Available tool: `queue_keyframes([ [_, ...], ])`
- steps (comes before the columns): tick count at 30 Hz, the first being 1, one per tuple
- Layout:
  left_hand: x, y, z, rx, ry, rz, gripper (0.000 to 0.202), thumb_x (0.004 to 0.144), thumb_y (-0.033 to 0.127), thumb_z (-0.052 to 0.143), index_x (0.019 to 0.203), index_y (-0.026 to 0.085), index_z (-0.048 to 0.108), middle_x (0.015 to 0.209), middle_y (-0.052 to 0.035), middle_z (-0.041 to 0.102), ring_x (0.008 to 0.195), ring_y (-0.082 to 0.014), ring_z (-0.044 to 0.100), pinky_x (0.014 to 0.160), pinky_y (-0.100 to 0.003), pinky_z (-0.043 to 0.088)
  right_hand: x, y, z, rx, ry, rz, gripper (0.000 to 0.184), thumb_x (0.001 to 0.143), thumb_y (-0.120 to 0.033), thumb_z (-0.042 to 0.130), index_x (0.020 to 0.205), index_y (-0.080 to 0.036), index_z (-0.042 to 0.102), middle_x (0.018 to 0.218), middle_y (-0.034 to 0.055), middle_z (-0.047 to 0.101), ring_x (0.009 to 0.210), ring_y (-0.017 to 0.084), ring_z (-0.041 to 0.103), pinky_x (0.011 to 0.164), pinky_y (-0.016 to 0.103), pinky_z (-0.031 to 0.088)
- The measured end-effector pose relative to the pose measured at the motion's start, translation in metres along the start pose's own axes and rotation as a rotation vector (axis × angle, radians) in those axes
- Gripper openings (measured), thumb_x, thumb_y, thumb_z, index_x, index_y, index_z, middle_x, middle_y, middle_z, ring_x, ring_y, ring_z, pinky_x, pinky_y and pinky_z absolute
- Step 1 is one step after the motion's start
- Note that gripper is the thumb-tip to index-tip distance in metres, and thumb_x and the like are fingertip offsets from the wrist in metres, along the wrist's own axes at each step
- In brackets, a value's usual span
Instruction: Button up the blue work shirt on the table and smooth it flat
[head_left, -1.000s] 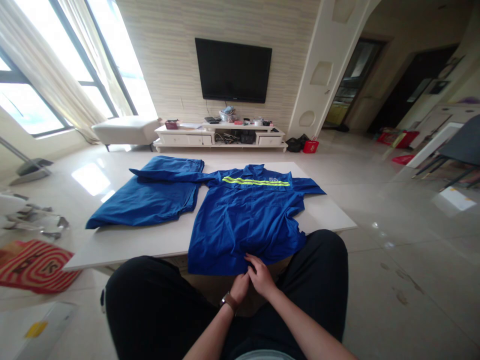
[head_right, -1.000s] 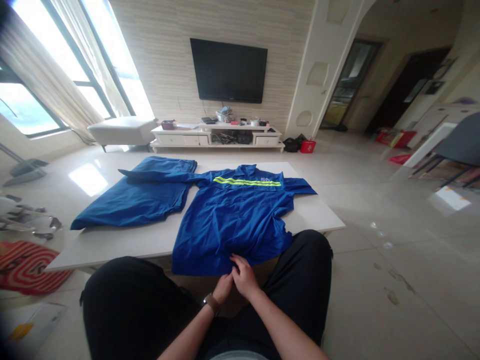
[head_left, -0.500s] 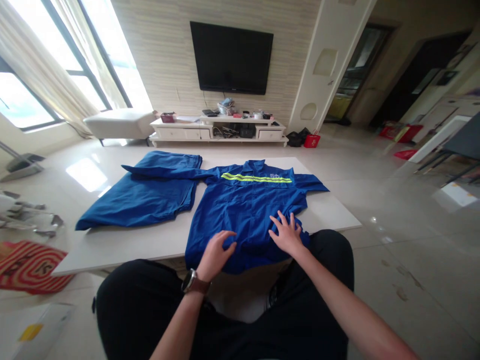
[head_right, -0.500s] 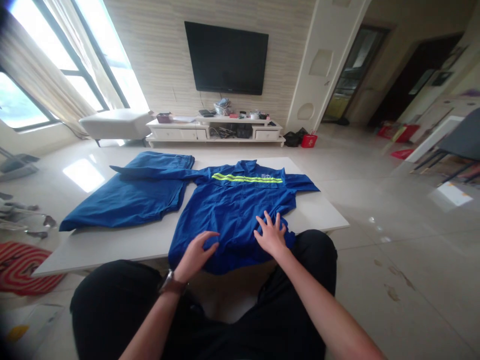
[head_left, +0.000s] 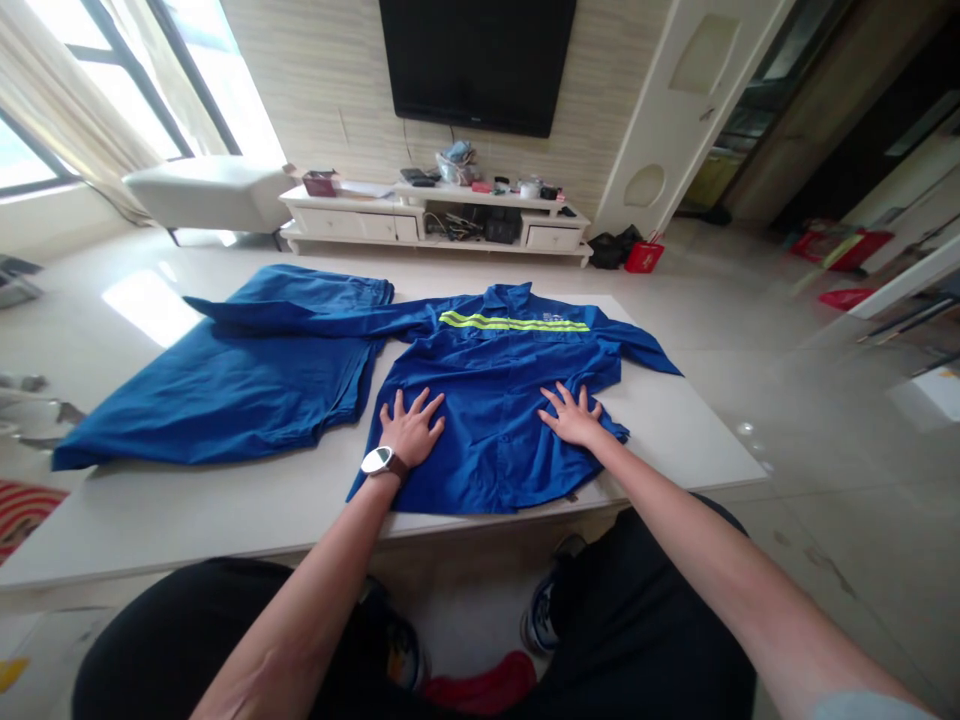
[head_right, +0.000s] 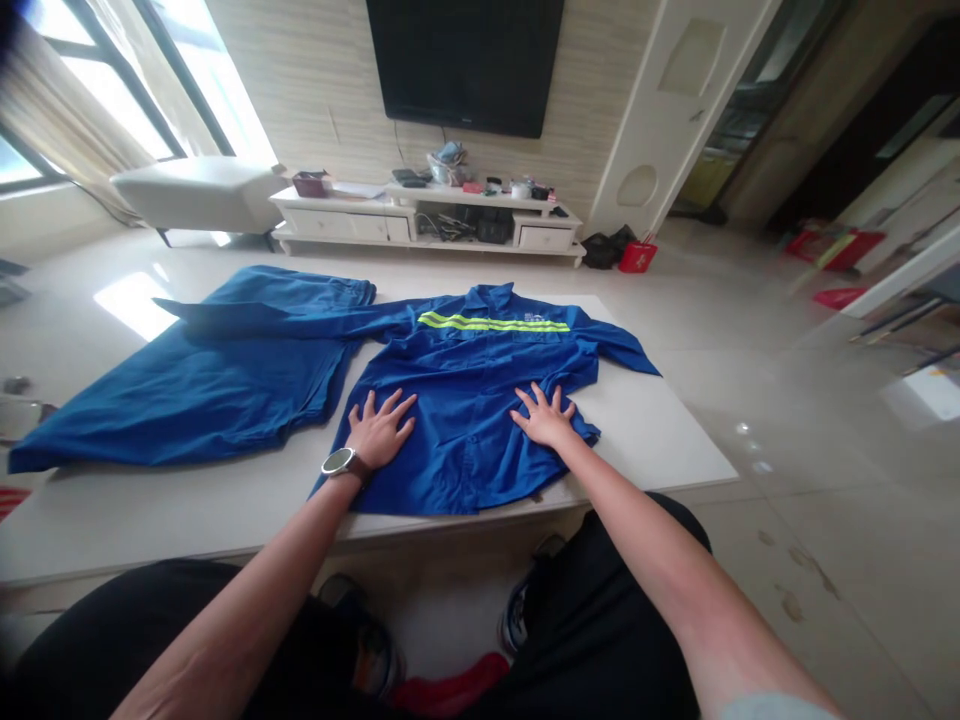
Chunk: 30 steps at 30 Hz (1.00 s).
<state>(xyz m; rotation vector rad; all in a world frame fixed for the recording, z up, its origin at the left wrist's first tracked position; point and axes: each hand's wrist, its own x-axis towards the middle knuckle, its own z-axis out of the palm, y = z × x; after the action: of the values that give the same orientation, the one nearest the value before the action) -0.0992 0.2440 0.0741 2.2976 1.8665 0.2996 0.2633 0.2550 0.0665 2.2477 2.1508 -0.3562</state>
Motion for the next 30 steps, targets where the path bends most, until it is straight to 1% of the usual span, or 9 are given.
queue_keyframes([
  [4, 0.025, -0.001, 0.003, -0.004, 0.019, -0.013, 0.058, 0.100, 0.053, 0.034, 0.155, 0.039, 0.038, 0.166, 0.0007, 0.029, 0.152, -0.0462, 0.012, 0.116, -0.071, 0.013, 0.028, -0.001, -0.006, -0.025, 0.007, -0.001, 0.069, 0.095, -0.075, 0.029, 0.158, -0.047, 0.024, 0.170, -0.0010, 0.010, 0.149, 0.052, 0.003, 0.106, 0.082, 0.013],
  [8, 0.031, 0.000, 0.005, -0.006, 0.027, -0.016, 0.057, 0.100, 0.053, 0.034, 0.155, 0.038, 0.038, 0.166, 0.0008, 0.031, 0.152, -0.0454, 0.013, 0.116, -0.071, 0.013, 0.039, -0.003, -0.008, -0.026, 0.041, -0.016, 0.068, 0.096, -0.072, 0.027, 0.158, -0.045, 0.024, 0.170, -0.0018, 0.010, 0.149, 0.051, 0.003, 0.109, 0.079, 0.013],
  [12, 0.030, 0.000, 0.003, 0.020, 0.004, -0.014, 0.058, 0.100, 0.053, 0.032, 0.156, 0.038, 0.037, 0.167, 0.0018, 0.029, 0.152, -0.0454, 0.011, 0.117, -0.071, 0.013, 0.031, 0.000, -0.015, -0.056, -0.020, -0.047, 0.070, 0.097, -0.070, 0.026, 0.160, -0.043, 0.018, 0.171, -0.0010, 0.005, 0.151, 0.047, 0.000, 0.113, 0.074, 0.013],
  [17, 0.025, 0.000, -0.007, 0.070, -0.089, 0.015, 0.060, 0.100, 0.052, 0.029, 0.158, 0.038, 0.032, 0.169, 0.0015, 0.023, 0.153, -0.0474, 0.009, 0.116, -0.071, 0.016, 0.000, 0.008, -0.042, -0.047, -0.242, 0.009, 0.073, 0.094, -0.072, 0.030, 0.160, -0.048, 0.009, 0.171, -0.0063, -0.008, 0.152, 0.048, -0.006, 0.114, 0.073, 0.015],
  [20, 0.018, 0.000, -0.021, 0.116, -0.201, 0.038, 0.062, 0.099, 0.049, 0.033, 0.159, 0.035, 0.029, 0.169, -0.0029, 0.020, 0.151, -0.0501, 0.012, 0.114, -0.072, 0.022, -0.024, 0.001, -0.059, -0.102, -0.303, 0.024, 0.074, 0.093, -0.063, 0.044, 0.160, -0.040, 0.023, 0.171, -0.0009, 0.002, 0.151, 0.050, -0.010, 0.115, 0.074, 0.011],
  [23, 0.006, 0.006, -0.041, 0.152, -0.339, 0.078, 0.064, 0.095, 0.046, 0.045, 0.156, 0.032, 0.037, 0.168, -0.0076, 0.025, 0.148, -0.0513, 0.022, 0.111, -0.070, 0.029, -0.049, -0.023, -0.073, -0.177, -0.278, -0.162, 0.067, 0.089, -0.055, 0.058, 0.151, -0.033, 0.046, 0.169, 0.0038, 0.016, 0.151, 0.050, -0.011, 0.115, 0.073, 0.009],
  [26, -0.011, 0.020, -0.057, 0.092, -0.453, 0.175, 0.057, 0.093, 0.046, 0.050, 0.147, 0.031, 0.050, 0.162, -0.0092, 0.036, 0.146, -0.0436, 0.034, 0.113, -0.064, 0.033, -0.069, -0.061, -0.079, -0.160, -0.270, -0.432, 0.064, 0.085, -0.053, 0.067, 0.144, -0.031, 0.055, 0.159, 0.0107, 0.038, 0.149, 0.049, 0.016, 0.113, 0.068, 0.023],
  [28, -0.021, 0.033, -0.061, 0.007, -0.480, 0.250, 0.051, 0.094, 0.047, 0.048, 0.143, 0.032, 0.053, 0.158, -0.0095, 0.041, 0.143, -0.0374, 0.040, 0.112, -0.058, 0.038, -0.077, -0.085, -0.078, -0.147, -0.320, -0.632, 0.060, 0.087, -0.048, 0.068, 0.143, -0.030, 0.056, 0.147, 0.0133, 0.052, 0.136, 0.040, 0.044, 0.108, 0.058, 0.036],
  [30, -0.030, 0.044, -0.057, -0.017, -0.476, 0.313, 0.049, 0.094, 0.044, 0.049, 0.141, 0.032, 0.055, 0.156, -0.0095, 0.044, 0.143, -0.0353, 0.040, 0.111, -0.056, 0.041, -0.081, -0.103, -0.073, -0.161, -0.335, -0.734, 0.054, 0.090, -0.042, 0.065, 0.141, -0.029, 0.057, 0.139, 0.0139, 0.056, 0.120, 0.034, 0.057, 0.100, 0.051, 0.045],
])
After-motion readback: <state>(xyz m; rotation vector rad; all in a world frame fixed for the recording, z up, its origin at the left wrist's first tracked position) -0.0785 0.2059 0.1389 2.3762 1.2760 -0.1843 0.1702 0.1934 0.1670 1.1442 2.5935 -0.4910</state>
